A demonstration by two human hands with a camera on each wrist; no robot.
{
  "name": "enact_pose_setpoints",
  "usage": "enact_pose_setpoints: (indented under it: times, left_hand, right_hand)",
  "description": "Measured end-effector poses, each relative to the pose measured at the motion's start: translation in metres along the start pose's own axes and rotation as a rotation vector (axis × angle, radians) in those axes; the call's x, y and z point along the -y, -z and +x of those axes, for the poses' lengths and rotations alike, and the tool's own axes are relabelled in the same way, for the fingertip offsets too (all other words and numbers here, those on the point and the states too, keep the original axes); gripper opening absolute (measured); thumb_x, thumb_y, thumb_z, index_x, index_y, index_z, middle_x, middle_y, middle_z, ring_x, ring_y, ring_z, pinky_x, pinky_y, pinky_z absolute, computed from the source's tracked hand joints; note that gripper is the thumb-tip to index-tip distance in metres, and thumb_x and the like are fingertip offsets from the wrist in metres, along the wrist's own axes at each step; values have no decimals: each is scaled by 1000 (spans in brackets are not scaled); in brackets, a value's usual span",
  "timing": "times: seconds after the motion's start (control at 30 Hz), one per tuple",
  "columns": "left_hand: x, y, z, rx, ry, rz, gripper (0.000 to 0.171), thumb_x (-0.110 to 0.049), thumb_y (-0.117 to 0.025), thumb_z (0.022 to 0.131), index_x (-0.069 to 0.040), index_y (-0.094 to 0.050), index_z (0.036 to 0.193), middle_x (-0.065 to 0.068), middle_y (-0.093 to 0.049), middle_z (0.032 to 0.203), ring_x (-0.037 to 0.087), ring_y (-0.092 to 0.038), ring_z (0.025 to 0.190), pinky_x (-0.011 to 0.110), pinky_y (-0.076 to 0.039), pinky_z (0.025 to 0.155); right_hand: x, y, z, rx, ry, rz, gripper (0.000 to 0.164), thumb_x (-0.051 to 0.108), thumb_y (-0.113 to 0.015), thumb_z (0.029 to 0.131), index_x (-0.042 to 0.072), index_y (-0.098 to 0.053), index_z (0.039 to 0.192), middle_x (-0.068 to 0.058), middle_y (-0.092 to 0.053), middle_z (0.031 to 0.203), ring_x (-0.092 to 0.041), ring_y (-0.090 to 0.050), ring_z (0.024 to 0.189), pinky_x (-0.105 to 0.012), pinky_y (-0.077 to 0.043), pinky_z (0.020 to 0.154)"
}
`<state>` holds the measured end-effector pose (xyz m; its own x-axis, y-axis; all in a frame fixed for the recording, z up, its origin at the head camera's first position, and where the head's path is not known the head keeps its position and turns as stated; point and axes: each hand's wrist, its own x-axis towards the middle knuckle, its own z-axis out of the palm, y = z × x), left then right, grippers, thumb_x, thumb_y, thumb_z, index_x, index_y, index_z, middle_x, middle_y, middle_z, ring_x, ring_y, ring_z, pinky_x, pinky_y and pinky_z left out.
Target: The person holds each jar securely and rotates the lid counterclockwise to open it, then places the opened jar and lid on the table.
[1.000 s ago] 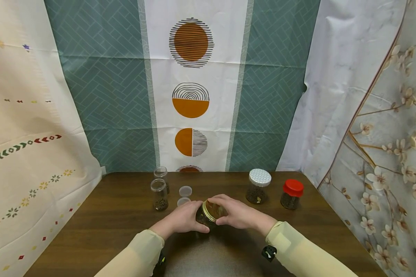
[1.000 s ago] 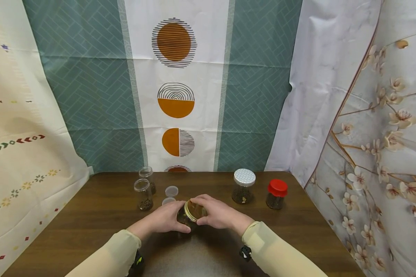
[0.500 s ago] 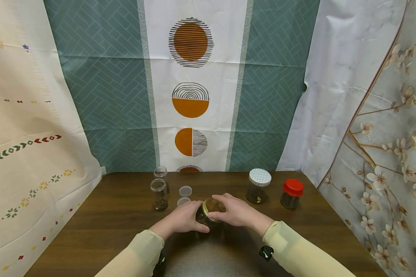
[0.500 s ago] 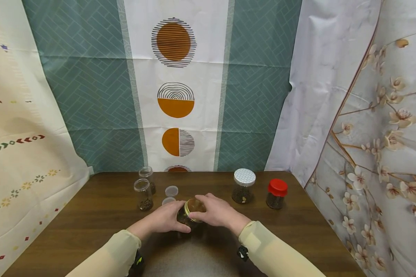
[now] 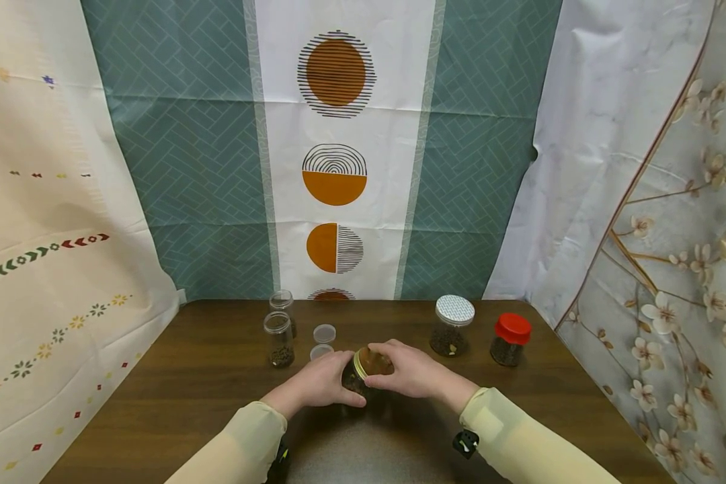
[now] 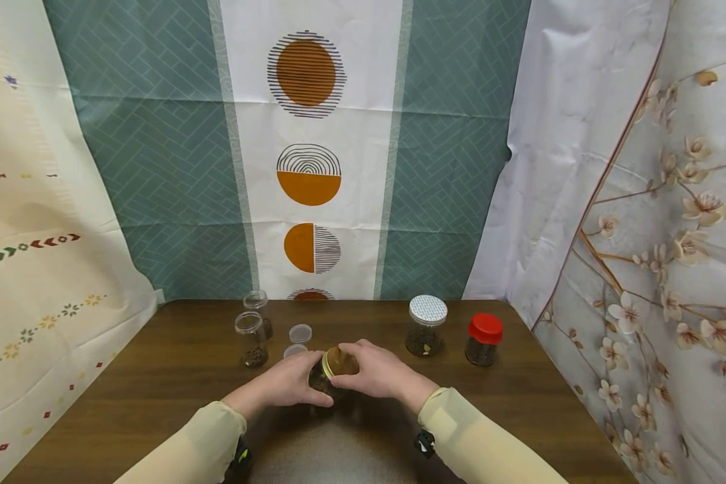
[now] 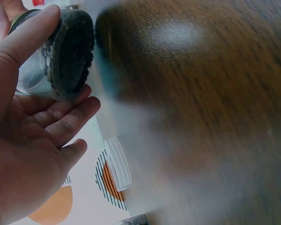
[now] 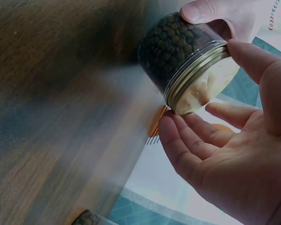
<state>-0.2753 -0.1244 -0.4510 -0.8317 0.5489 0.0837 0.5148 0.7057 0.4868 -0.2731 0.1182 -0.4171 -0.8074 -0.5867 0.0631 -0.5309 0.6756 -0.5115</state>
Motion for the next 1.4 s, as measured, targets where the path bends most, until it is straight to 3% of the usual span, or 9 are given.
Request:
enact_pose_setpoints:
  times: [0.33,0.73,0.87,1.07,1.23,1.4]
  left_hand:
    - [1,-1,1,3,-4,3,74,-43,-98,83,-6,-65,138,1,-72,122,24,-68,114,50,-56,101]
    - [0,0,-1,7,2,-5,75,-42,-99,82,-5,-65,138,2,-73,122,24,-69,113,50,-56,101]
    - [0,1,-1,7,-2,-7,72,-41,-99,83,-6,-66,136,0,-73,119,21,-69,110,48,-57,99]
    - [0,1,-1,-7,-10,-1,66,-42,-100,82,-9,-68,129,-3,-72,115,18,-68,104,45,-57,94]
    - [0,1,-1,-7,-8,-6,64,-42,-100,81,-10,-68,127,-5,-71,112,16,-67,102,43,-57,92]
    - [-1,0,-2,-6,-7,0,65,-42,-100,81,-10,-68,128,-5,-71,113,16,-68,103,43,-57,93]
  right_hand:
    - [-4,2,-1,53,67,21,74,40,-79,104,6,-51,163,-15,-56,155,-30,-62,135,-52,-52,108]
    - [-4,5,1,120,99,53,73,27,-80,105,10,-46,168,-11,-48,163,-26,-61,129,-40,-54,101]
    - [-4,5,1,117,99,58,74,30,-80,105,12,-46,168,-12,-48,164,-27,-61,130,-43,-54,102]
    - [1,2,0,22,17,0,76,50,-77,104,9,-52,164,-19,-57,154,-35,-65,131,-56,-53,106]
    - [3,-2,1,-1,-52,-52,78,56,-76,102,8,-55,161,-17,-65,135,-30,-70,109,-53,-58,94]
    - [4,-3,2,2,-56,-58,80,54,-81,99,10,-56,161,-13,-66,127,-25,-70,104,-50,-58,88]
